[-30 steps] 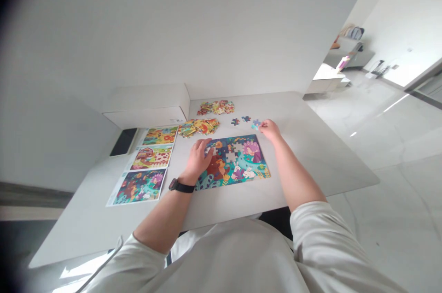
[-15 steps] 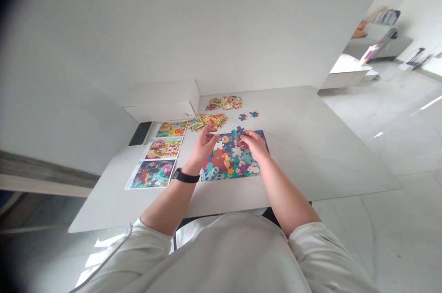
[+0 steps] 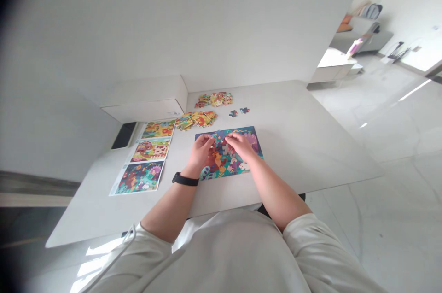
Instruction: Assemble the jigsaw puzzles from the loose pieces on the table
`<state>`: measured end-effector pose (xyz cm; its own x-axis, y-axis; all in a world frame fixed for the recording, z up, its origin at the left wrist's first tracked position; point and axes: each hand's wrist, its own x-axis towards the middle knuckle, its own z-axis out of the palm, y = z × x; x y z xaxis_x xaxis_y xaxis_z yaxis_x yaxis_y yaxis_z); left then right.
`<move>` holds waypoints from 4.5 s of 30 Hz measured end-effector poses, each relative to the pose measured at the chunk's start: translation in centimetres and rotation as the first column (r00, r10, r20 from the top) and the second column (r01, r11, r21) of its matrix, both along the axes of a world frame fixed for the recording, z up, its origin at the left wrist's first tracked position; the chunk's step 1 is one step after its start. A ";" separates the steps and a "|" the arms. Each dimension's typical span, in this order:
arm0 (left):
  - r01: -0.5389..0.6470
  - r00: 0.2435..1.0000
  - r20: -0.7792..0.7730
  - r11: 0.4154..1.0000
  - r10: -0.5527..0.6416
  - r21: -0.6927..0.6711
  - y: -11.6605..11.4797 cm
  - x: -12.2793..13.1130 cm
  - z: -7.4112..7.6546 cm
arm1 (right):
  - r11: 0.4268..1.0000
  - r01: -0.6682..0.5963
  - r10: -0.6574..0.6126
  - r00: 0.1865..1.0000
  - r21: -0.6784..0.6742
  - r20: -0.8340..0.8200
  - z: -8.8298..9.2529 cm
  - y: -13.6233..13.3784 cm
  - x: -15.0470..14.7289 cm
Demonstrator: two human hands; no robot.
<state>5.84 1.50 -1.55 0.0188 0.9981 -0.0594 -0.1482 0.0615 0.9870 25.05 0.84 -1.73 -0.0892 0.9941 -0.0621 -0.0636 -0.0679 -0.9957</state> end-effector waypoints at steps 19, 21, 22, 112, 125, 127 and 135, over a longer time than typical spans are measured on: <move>0.014 0.999 0.052 0.998 -0.010 -0.067 -0.7 -0.4 0.1 | 0.984 0.174 -0.172 0.982 0.023 -0.071 0.7 0.2 1.2; -0.006 0.997 0.081 0.997 0.012 -0.082 -0.7 -0.5 0.3 | 0.952 0.305 -0.297 0.942 0.029 -0.158 0.9 0.6 2.0; -0.016 0.995 0.095 0.996 0.025 -0.090 -0.7 -0.6 0.3 | 0.930 0.366 -0.354 0.912 0.022 -0.206 1.0 0.8 2.4; 0.544 0.495 -0.863 0.739 0.101 0.399 2.4 3.0 -1.8 | 0.954 -0.153 -0.155 0.485 0.258 0.861 -0.9 0.6 6.8; 0.573 0.483 -0.872 0.724 0.080 0.384 2.2 2.9 -1.8 | 0.953 -0.166 -0.147 0.474 0.252 0.868 -0.7 0.4 6.7; 0.575 0.484 -0.872 0.723 0.075 0.382 2.2 2.9 -1.7 | 0.952 -0.181 -0.138 0.472 0.249 0.871 -0.6 0.4 6.8; 0.590 0.460 -0.887 0.730 0.047 0.345 2.1 2.8 -1.5 | 0.949 -0.202 -0.125 0.466 0.243 0.876 -0.6 0.3 7.0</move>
